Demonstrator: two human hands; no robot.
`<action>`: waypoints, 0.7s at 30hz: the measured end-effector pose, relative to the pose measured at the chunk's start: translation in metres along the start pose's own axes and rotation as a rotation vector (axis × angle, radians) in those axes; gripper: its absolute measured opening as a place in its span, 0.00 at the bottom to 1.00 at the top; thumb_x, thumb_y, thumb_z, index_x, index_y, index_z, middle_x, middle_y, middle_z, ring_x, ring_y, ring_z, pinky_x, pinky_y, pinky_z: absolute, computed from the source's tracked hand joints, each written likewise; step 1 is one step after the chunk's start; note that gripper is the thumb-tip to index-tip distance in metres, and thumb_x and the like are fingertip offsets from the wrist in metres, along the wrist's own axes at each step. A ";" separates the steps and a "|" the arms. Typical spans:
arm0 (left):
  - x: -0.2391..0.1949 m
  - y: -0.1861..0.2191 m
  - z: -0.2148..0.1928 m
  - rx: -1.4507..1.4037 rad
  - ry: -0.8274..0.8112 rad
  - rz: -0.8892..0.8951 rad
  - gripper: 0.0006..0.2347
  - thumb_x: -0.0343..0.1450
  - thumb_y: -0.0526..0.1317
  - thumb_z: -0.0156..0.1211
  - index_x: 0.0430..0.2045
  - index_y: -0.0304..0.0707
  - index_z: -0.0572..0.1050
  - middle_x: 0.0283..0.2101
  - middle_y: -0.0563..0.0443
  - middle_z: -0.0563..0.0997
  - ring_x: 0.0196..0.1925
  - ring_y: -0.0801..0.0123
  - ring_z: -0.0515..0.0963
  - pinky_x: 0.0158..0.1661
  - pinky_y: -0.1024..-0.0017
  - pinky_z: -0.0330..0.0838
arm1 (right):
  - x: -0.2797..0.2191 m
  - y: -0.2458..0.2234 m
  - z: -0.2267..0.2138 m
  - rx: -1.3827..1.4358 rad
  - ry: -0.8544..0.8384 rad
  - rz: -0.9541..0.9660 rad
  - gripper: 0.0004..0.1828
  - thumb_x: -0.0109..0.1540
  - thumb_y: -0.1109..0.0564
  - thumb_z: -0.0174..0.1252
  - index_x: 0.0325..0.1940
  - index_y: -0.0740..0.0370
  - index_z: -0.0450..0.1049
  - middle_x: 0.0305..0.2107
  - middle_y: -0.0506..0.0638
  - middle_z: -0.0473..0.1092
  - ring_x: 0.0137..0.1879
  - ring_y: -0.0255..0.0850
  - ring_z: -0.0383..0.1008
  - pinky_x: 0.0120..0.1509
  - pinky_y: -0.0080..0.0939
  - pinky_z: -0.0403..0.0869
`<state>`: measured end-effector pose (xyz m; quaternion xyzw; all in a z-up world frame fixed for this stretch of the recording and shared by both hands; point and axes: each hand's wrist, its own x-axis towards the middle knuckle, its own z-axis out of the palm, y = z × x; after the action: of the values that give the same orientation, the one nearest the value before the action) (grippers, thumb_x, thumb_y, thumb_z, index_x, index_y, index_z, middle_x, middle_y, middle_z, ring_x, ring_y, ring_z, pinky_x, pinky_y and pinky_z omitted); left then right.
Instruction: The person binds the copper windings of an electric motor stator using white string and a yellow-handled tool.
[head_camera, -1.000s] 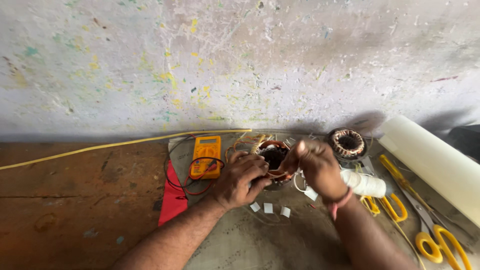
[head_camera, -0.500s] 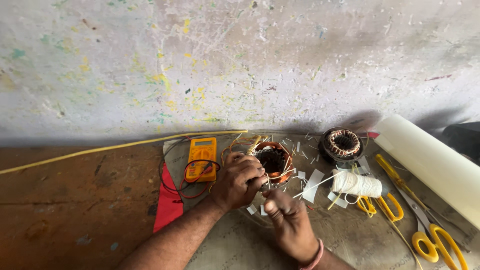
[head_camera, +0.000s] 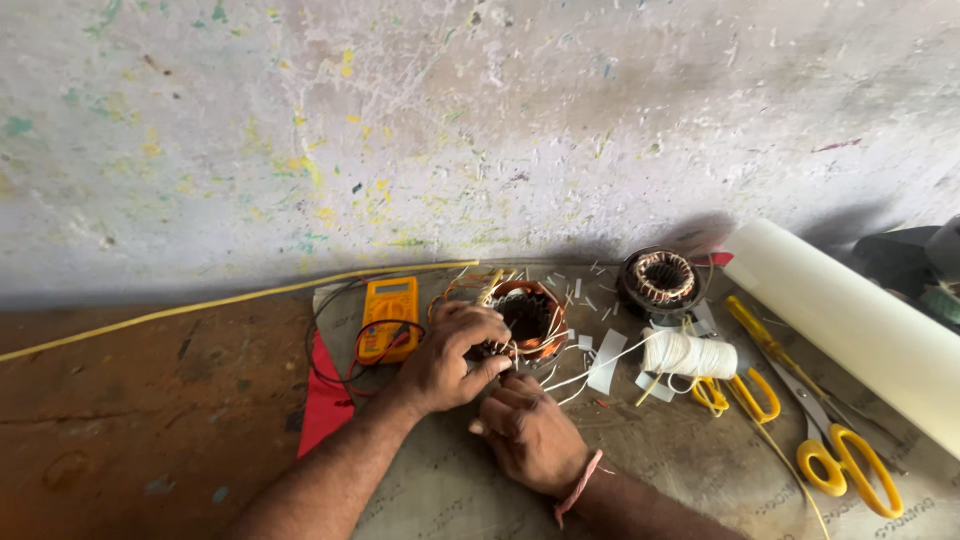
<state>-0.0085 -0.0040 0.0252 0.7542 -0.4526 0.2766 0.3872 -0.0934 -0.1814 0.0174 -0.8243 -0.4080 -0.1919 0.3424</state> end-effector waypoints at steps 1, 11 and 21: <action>-0.004 0.002 -0.003 -0.009 -0.011 -0.005 0.10 0.66 0.37 0.68 0.39 0.37 0.78 0.46 0.49 0.82 0.56 0.58 0.79 0.60 0.59 0.63 | -0.001 0.000 0.000 0.001 0.016 -0.026 0.09 0.60 0.60 0.65 0.31 0.63 0.70 0.29 0.54 0.71 0.40 0.53 0.70 0.48 0.51 0.69; 0.006 0.002 0.007 0.042 -0.014 -0.053 0.07 0.67 0.40 0.70 0.34 0.39 0.81 0.39 0.52 0.84 0.51 0.63 0.81 0.60 0.60 0.63 | 0.002 -0.002 0.000 -0.018 -0.007 0.011 0.10 0.61 0.58 0.65 0.29 0.63 0.72 0.26 0.52 0.71 0.38 0.51 0.70 0.48 0.50 0.68; 0.005 -0.003 0.015 0.040 -0.008 -0.095 0.05 0.66 0.38 0.69 0.26 0.40 0.79 0.33 0.53 0.81 0.43 0.61 0.79 0.59 0.59 0.60 | 0.000 0.005 0.009 -0.005 0.041 0.067 0.11 0.59 0.57 0.67 0.28 0.63 0.72 0.27 0.54 0.72 0.38 0.52 0.71 0.47 0.50 0.68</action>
<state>-0.0023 -0.0178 0.0201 0.7835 -0.4124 0.2639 0.3826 -0.0891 -0.1773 0.0089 -0.8343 -0.3724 -0.1983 0.3550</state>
